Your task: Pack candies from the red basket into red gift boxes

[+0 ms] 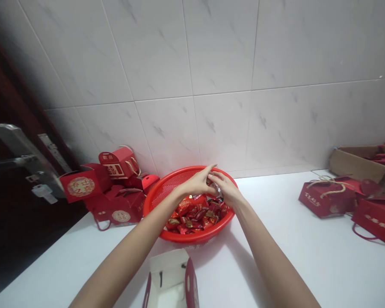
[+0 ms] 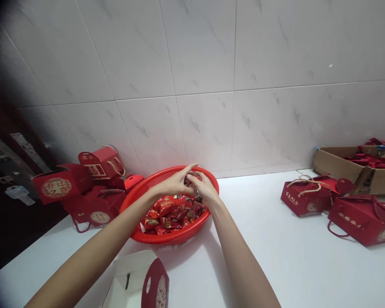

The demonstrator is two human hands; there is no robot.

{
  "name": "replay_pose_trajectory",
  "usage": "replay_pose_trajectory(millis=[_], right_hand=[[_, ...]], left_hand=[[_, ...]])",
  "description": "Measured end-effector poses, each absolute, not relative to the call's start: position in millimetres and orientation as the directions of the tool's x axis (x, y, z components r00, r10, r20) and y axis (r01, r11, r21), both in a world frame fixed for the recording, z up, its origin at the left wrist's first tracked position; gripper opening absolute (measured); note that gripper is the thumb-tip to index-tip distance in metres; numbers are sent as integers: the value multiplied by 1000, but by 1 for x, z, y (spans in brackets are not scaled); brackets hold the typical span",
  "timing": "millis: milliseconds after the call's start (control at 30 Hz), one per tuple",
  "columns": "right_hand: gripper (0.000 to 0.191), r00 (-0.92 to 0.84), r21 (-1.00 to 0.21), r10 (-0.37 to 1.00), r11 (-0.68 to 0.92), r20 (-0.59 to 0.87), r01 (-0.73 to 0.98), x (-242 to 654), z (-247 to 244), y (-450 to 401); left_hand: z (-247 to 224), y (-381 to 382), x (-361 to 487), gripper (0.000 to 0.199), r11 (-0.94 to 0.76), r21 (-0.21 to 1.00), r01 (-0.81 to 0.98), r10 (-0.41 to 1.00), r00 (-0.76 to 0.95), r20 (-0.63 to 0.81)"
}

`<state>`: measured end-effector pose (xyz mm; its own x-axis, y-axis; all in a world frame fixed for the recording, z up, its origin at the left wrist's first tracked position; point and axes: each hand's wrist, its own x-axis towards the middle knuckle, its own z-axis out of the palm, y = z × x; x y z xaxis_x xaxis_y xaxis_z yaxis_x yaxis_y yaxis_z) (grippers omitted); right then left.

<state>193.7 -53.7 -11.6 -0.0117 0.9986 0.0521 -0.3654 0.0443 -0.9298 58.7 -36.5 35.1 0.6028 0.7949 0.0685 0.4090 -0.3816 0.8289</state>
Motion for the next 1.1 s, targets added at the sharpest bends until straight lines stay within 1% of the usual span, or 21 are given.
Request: replay_pose_trajectory(millis=[167,267,333,400,433,467,533,567,600,667,767,967,1033,1100], right_hand=[[40,-44,-909,994,72,98,-410,197,-17,-51],[43,-53,-871,992,73,113,-486,197,-22,-47],[43,-22,-838,994,81,110,-539,197,-24,-43],[38,47,-796,991,127,123,-591,197,-24,-40],[34,97,-771,986,166,136,-615,198,-24,-38],[31,153,-742,977,211,147,-636,199,-24,-36],[25,267,-687,953,291,144,-666,201,-24,-33],[22,309,-669,941,317,135,-672,203,-25,-32],[20,339,-659,932,334,126,-674,204,-25,-31],[18,363,-653,925,345,115,-674,207,-27,-29],[17,350,-659,931,328,104,-677,207,-29,-27],[15,338,-655,939,295,63,-695,205,-28,-28],[15,335,-654,941,286,53,-701,205,-27,-28],[14,329,-654,943,279,48,-703,205,-27,-29]], left_hand=[[37,-33,60,111,-328,882,339,758,651,32],[37,-30,57,113,-323,896,304,759,649,54],[37,-25,53,112,-321,905,279,771,632,79],[35,-17,51,104,-324,912,251,791,601,115],[34,-13,50,96,-327,913,245,804,580,132],[32,-8,49,84,-332,907,258,815,563,138],[27,2,48,53,-379,843,381,815,570,108],[24,6,49,43,-414,783,464,806,586,79],[20,9,50,39,-451,713,538,794,607,44],[9,13,53,37,-511,591,625,766,643,-17],[-9,14,61,39,-558,503,660,732,677,-76],[-35,11,69,65,-644,333,689,691,710,-135],[-37,11,68,63,-661,294,691,679,717,-159],[-36,11,66,52,-672,263,692,668,720,-186]])
